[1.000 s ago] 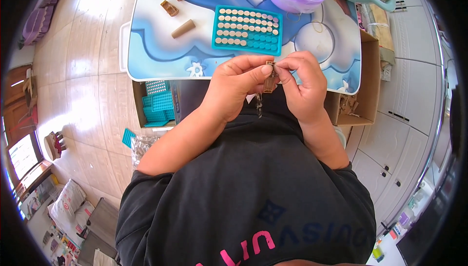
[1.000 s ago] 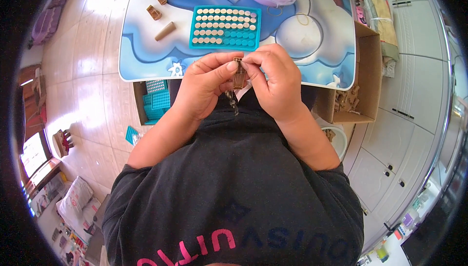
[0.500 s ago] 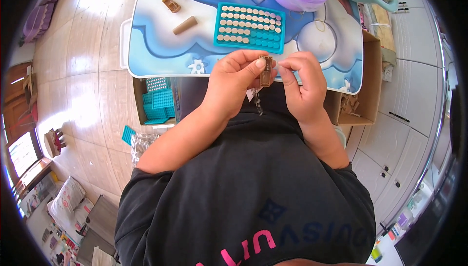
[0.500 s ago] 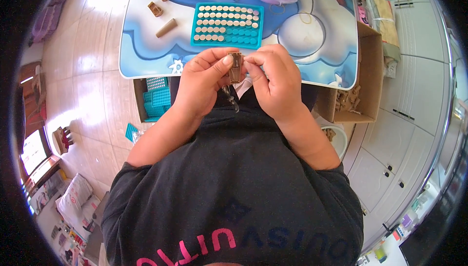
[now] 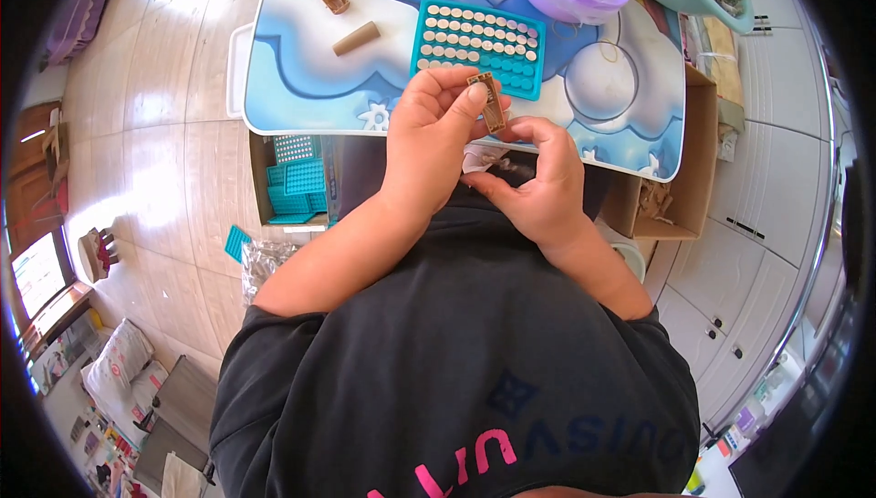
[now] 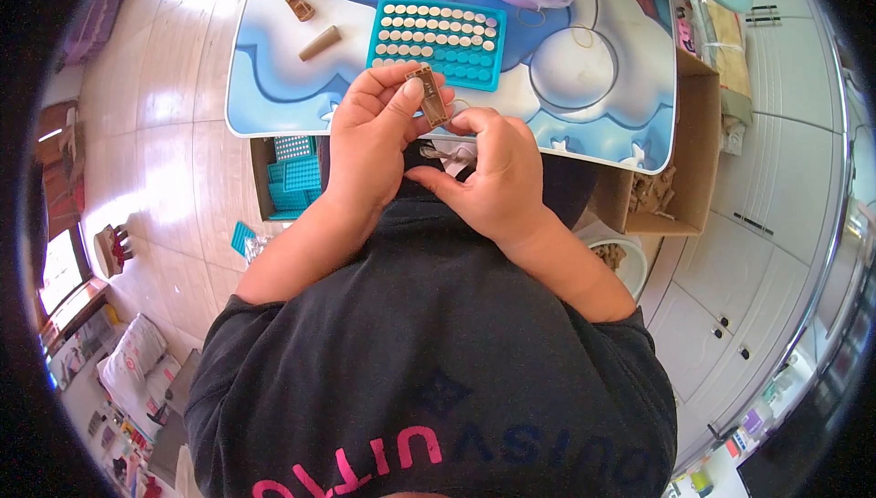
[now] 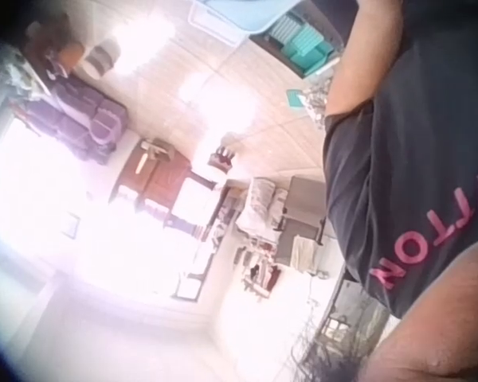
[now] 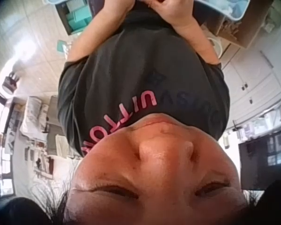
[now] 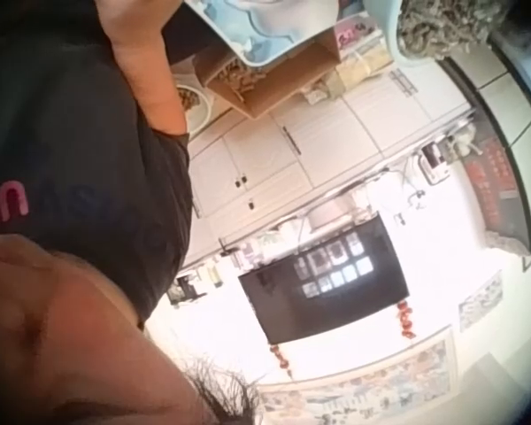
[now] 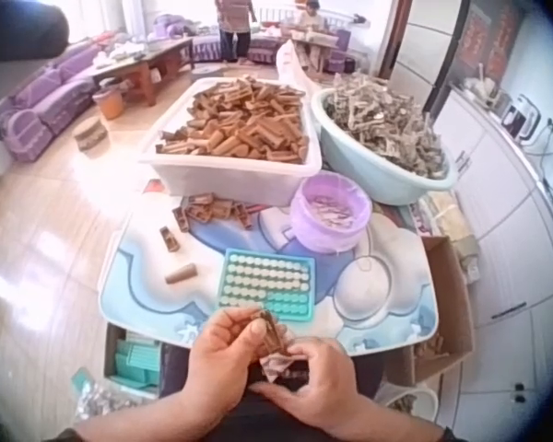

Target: The person assembles small industrial components by hand, inserting metal discs into cardboard tubes.

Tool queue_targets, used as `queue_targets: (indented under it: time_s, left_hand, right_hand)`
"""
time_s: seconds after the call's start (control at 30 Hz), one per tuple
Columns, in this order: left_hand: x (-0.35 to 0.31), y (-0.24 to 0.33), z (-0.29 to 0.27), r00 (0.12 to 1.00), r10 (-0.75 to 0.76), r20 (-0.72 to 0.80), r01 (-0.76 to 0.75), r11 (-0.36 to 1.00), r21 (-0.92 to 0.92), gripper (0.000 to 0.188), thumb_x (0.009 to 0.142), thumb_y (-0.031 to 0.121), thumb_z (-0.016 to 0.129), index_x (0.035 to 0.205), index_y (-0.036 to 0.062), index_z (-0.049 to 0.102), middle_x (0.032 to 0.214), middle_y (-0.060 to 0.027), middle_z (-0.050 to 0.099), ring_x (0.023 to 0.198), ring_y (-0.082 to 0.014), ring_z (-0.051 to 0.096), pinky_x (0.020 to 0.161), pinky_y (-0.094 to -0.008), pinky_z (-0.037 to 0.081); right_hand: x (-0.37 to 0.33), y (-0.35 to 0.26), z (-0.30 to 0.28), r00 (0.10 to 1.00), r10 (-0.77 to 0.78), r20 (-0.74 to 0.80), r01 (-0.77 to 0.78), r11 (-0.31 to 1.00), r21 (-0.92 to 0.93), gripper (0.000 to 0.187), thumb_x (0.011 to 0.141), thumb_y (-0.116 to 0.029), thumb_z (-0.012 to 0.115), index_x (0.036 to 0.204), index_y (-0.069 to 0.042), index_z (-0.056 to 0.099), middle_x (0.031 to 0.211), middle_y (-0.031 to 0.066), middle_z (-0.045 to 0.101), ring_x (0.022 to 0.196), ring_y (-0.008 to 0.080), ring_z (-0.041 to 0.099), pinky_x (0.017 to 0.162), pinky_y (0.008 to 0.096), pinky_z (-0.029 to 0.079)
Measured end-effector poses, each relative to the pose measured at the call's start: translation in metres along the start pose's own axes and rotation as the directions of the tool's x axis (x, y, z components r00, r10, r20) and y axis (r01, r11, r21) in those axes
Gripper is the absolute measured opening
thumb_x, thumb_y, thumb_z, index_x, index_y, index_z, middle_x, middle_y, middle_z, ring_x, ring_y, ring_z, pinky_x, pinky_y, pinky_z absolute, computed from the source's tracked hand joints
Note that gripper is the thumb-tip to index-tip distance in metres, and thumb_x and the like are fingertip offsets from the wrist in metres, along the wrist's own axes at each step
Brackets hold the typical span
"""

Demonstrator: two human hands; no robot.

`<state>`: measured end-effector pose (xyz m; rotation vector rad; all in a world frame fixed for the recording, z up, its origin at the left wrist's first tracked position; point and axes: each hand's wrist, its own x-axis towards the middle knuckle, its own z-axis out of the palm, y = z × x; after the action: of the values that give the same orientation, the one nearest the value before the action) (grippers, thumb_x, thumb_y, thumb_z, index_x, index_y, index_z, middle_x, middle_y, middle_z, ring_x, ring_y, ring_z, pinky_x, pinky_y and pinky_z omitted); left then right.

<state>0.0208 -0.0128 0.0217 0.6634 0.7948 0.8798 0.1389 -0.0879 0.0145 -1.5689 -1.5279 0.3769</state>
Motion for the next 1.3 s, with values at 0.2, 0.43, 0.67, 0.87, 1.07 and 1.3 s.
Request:
queue_targets:
  time_s: [0.2,0.43,0.67,0.87,1.07,1.3]
  left_hand:
    - [0.003,0.0,-0.001,1.0,-0.018,-0.023,0.016,0.998,-0.057,0.017,0.093,0.01,0.052,0.107,-0.0001,0.051,0.103,-0.0141,0.061,0.094,-0.0233,0.063,0.081,-0.0359,0.055]
    - [0.007,0.003,-0.006,0.996,-0.029,-0.08,0.02,0.994,-0.108,0.016,0.094,0.009,0.051,0.107,-0.0006,0.051,0.104,-0.0153,0.06,0.094,-0.0245,0.063,0.081,-0.0363,0.055]
    - [0.002,-0.002,-0.004,0.999,-0.036,-0.017,0.034,0.996,-0.081,0.017,0.093,0.009,0.051,0.108,0.0002,0.05,0.105,-0.0147,0.06,0.094,-0.0239,0.063,0.081,-0.0359,0.055]
    - [0.0,-0.003,-0.004,0.999,-0.037,0.004,0.037,0.998,-0.049,0.018,0.094,0.01,0.051,0.11,0.0017,0.05,0.106,-0.0134,0.061,0.095,-0.0225,0.063,0.08,-0.034,0.054]
    - [0.002,-0.004,-0.007,1.0,-0.025,0.002,0.025,0.997,-0.066,0.019,0.094,0.01,0.052,0.111,0.0019,0.05,0.106,-0.0128,0.061,0.095,-0.022,0.063,0.078,-0.0327,0.054]
    - [0.0,0.0,-0.009,0.997,-0.077,-0.017,0.076,0.997,-0.024,0.02,0.093,0.01,0.053,0.11,0.0003,0.05,0.104,-0.0139,0.061,0.094,-0.0217,0.063,0.078,-0.0319,0.053]
  right_hand:
    - [-0.004,0.001,-0.004,1.0,-0.02,0.015,0.019,0.998,0.057,0.026,0.069,-0.006,0.075,0.088,-0.008,0.058,0.086,0.0059,0.059,0.079,0.0255,0.058,0.067,0.0363,0.045]
    - [-0.002,0.01,-0.014,0.872,-0.457,0.173,0.474,0.878,-0.068,0.02,0.062,-0.01,0.072,0.081,-0.011,0.065,0.092,0.0038,0.057,0.089,0.0236,0.057,0.077,0.0364,0.046]
    - [0.007,-0.001,-0.018,0.951,-0.293,0.1,0.304,0.946,-0.114,0.025,0.063,-0.014,0.076,0.083,-0.01,0.061,0.088,0.0043,0.059,0.086,0.0237,0.056,0.073,0.0363,0.042]
    - [0.012,0.003,-0.006,0.992,-0.124,-0.023,0.121,0.988,-0.1,0.026,0.067,-0.008,0.075,0.082,-0.008,0.054,0.078,0.0039,0.061,0.074,0.0243,0.056,0.066,0.0355,0.04]
    - [0.01,0.008,-0.001,0.999,-0.052,0.01,0.051,0.997,0.059,0.025,0.069,-0.001,0.071,0.089,-0.008,0.058,0.076,0.0046,0.061,0.068,0.025,0.056,0.063,0.0348,0.04]
    - [0.018,0.008,-0.001,0.967,-0.227,0.116,0.233,0.971,-0.044,0.025,0.07,-0.002,0.07,0.092,-0.007,0.061,0.072,0.0058,0.059,0.065,0.0254,0.055,0.062,0.0358,0.04]
